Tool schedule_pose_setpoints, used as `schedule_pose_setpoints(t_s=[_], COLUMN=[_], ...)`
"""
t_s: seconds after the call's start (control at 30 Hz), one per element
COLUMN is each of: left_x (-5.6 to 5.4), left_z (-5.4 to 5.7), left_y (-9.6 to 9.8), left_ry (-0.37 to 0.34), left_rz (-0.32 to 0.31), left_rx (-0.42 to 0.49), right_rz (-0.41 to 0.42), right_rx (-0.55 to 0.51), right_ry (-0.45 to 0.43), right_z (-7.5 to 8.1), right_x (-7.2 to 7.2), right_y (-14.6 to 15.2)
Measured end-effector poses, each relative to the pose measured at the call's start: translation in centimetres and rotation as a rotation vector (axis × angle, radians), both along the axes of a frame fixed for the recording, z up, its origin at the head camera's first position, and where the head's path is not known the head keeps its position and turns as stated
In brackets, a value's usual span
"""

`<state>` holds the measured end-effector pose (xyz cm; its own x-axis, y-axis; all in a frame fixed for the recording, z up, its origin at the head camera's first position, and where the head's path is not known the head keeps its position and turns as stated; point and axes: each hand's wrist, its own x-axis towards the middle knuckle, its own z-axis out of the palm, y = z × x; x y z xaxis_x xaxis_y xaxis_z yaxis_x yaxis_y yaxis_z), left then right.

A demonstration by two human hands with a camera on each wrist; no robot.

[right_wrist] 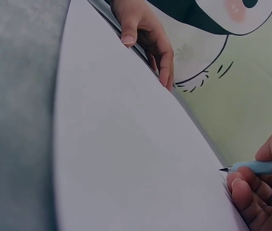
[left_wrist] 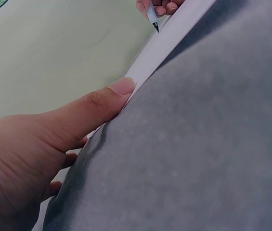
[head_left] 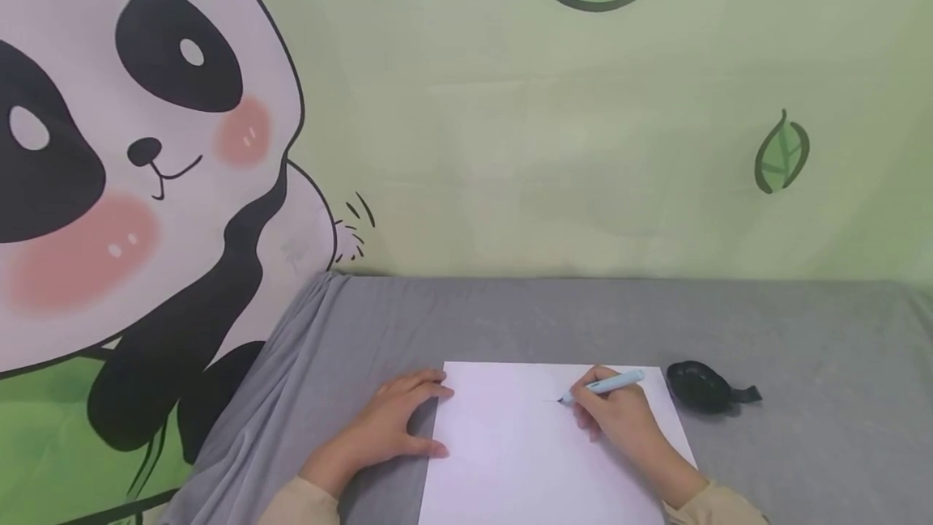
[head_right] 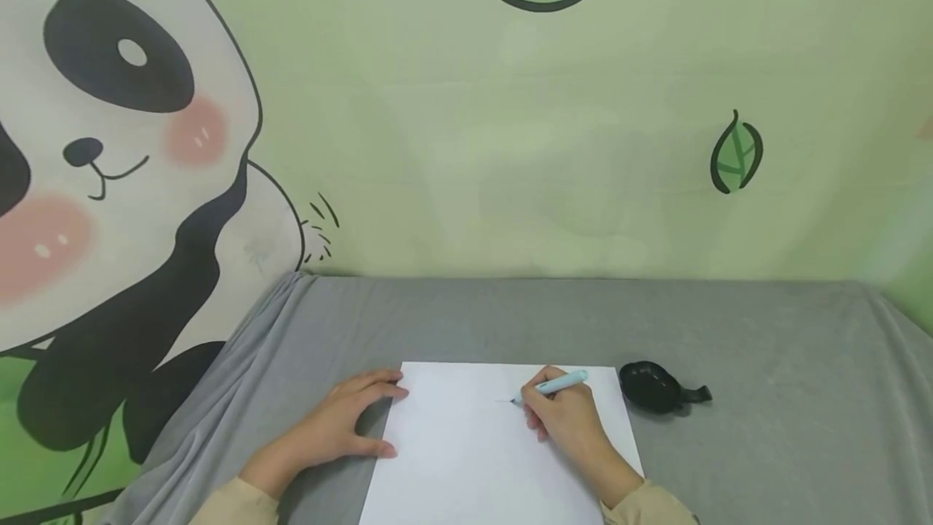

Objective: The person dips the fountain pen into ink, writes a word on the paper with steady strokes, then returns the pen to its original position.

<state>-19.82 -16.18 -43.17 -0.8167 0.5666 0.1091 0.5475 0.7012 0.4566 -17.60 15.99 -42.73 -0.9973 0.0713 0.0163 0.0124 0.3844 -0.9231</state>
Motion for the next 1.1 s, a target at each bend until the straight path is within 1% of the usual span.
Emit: schedule_pose_setpoints(t_s=[0.23,0.5,0.67,0.93,1.1], left_x=[-0.01,0.00,0.01,0.13,0.10], left_z=[0.22,0.11,0.07,0.11,0.19], left_y=[0.01,-0.06,-0.02,0.07,-0.02], left_ry=[-0.009,0.022,0.026,0.003,0.013], left_rz=[0.004,0.000,-0.002,0.004,0.007], left_rx=[0.004,0.002,0.008,0.007,0.005], right_rz=[-0.008,-0.026,-0.038,-0.069,-0.070], right_rx=[-0.005,0.002,-0.007,0.022,0.041], right_ry=[-0.006,-0.016,-0.019,-0.036,-0.036], right_z=[0.13,0.21,0.19,0.20,0.35], right_x=[-0.07,0.01,0.03,-0.08,-0.05], right_y=[0.15,0.30,0.40,0.58,0.59])
